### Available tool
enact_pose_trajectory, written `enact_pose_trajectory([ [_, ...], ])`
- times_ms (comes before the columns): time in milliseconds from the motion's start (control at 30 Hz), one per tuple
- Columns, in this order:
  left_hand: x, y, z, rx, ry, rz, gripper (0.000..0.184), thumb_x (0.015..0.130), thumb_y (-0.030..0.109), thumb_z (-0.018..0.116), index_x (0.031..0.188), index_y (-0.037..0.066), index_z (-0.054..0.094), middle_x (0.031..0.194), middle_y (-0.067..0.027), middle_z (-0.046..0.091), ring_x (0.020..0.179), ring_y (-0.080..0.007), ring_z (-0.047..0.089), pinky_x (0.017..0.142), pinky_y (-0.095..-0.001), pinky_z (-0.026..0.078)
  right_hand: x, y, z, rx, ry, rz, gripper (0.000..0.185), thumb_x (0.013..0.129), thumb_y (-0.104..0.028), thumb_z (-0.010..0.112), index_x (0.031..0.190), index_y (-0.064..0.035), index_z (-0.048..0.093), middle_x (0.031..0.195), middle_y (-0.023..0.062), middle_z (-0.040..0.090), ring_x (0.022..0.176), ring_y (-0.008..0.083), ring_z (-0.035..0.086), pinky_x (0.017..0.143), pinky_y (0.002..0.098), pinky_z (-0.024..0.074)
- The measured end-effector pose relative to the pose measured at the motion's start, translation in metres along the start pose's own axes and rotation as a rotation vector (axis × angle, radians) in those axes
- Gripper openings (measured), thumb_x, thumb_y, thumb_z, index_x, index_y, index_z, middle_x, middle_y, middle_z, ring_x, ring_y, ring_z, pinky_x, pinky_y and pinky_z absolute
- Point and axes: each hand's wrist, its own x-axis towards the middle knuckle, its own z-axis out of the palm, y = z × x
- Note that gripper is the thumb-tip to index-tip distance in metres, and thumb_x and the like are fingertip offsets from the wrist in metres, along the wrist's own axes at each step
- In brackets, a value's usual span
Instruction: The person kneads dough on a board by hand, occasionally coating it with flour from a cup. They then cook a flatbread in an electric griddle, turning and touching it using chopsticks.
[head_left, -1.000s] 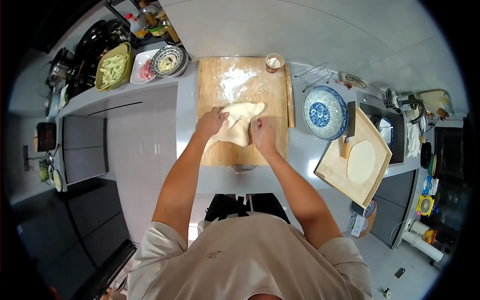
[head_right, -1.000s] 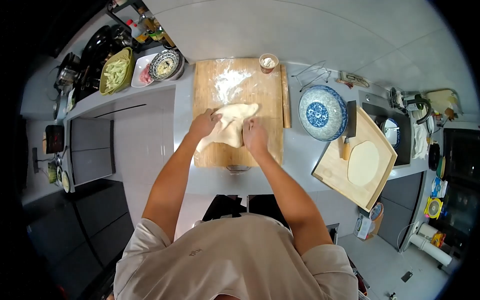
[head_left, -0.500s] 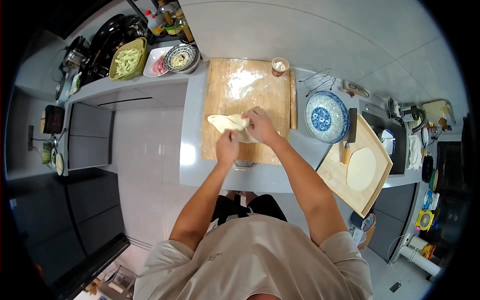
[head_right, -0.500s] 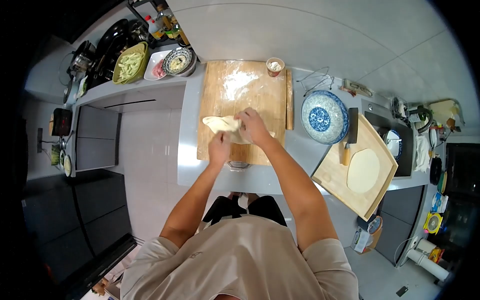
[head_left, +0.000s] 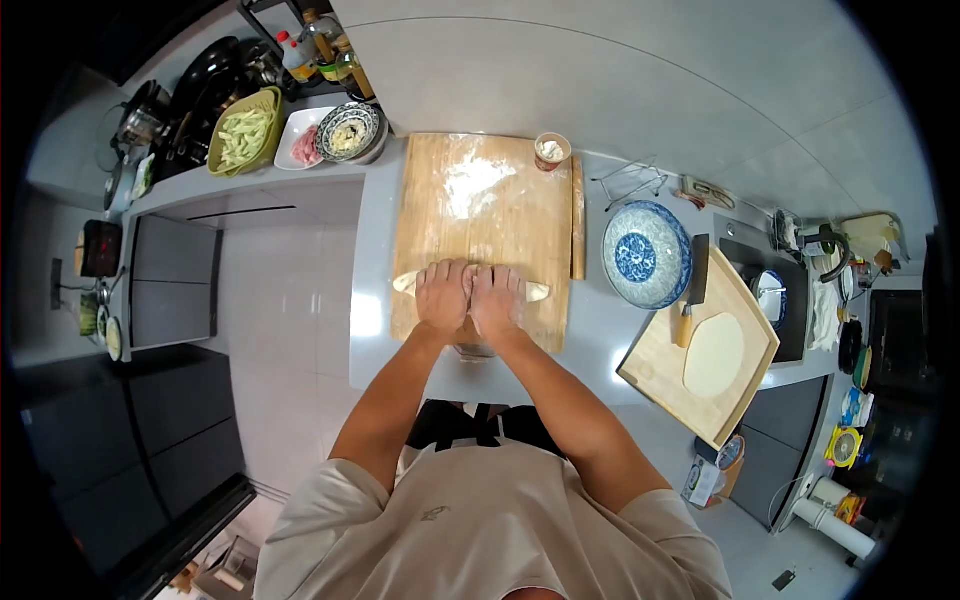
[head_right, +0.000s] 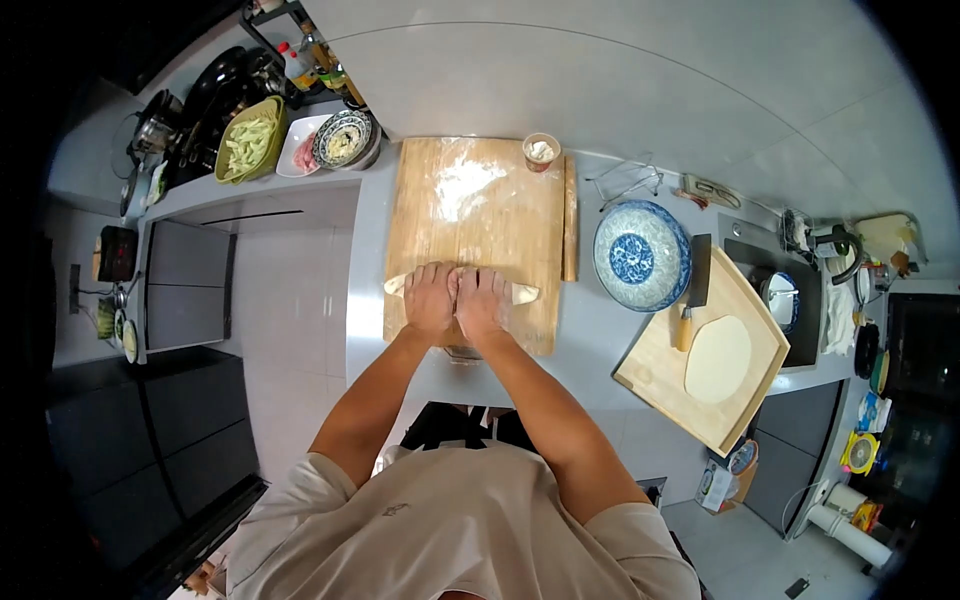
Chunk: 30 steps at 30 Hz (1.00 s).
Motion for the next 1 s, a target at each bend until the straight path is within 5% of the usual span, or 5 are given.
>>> enact_pose_trajectory([
  [400, 0.107, -0.026, 0.023, 0.057, -0.156, -0.156, 0.035, 0.107, 0.037, 0.052, 0.107, 0.008, 0.072, 0.111, -0.0150, 0.066, 0.107, -0.0368, 0.059, 0.096, -0.0495, 0.047, 0.123, 0.009, 0.016, -0.054, -0.214, 0.077, 0.038, 0.110, -0.039, 0.045, 0.113, -0.0084, 0.068, 0.123, 0.0179, 0.064, 0.121, 0.0353, 0.055, 0.104, 0.0479, 0.0431],
  [533, 0.092, -0.035, 0.015, -0.222, -0.285, -0.236, 0.036, 0.106, 0.036, 0.053, 0.104, 0.006, 0.073, 0.101, -0.0185, 0.070, 0.096, -0.0406, 0.064, 0.087, -0.0507, 0.050, 0.116, 0.029, 0.000, 0.396, -0.401, 0.124, 0.028, 0.108, -0.028, 0.049, 0.110, -0.0083, 0.068, 0.125, 0.0175, 0.068, 0.120, 0.0349, 0.061, 0.105, 0.0510, 0.0447],
  [800, 0.014, -0.017, -0.036, -0.491, -0.055, 0.030, 0.018, 0.100, 0.022, 0.064, 0.102, 0.007, 0.072, 0.100, -0.0152, 0.074, 0.097, -0.0380, 0.067, 0.087, -0.0503, 0.050, 0.164, 0.053, 0.043, -0.020, -0.070, -0.585, 0.050, 0.096, -0.006, 0.048, 0.143, -0.0068, 0.061, 0.156, 0.0175, 0.054, 0.142, 0.0362, 0.051, 0.121, 0.0459, 0.0378],
  [933, -0.022, -0.015, -0.037, -0.514, 0.022, 0.101, 0.016, 0.099, 0.022, 0.065, 0.105, 0.009, 0.071, 0.110, -0.0105, 0.074, 0.105, -0.0346, 0.066, 0.095, -0.0490, 0.048, 0.175, 0.006, -0.052, -0.108, -1.120, -0.400, 0.059, 0.096, -0.004, 0.045, 0.155, -0.0035, 0.049, 0.168, 0.0154, 0.038, 0.156, 0.0318, 0.034, 0.127, 0.0426, 0.0302],
  [1000, -0.038, -0.012, -0.036, -0.492, 0.020, 0.110, 0.018, 0.098, 0.021, 0.064, 0.108, 0.008, 0.071, 0.116, -0.0102, 0.074, 0.112, -0.0343, 0.066, 0.102, -0.0483, 0.046, 0.168, 0.020, -0.037, -0.017, -0.783, -0.387, 0.059, 0.097, -0.006, 0.045, 0.156, -0.0046, 0.047, 0.168, 0.0145, 0.037, 0.156, 0.0314, 0.034, 0.128, 0.0403, 0.0296],
])
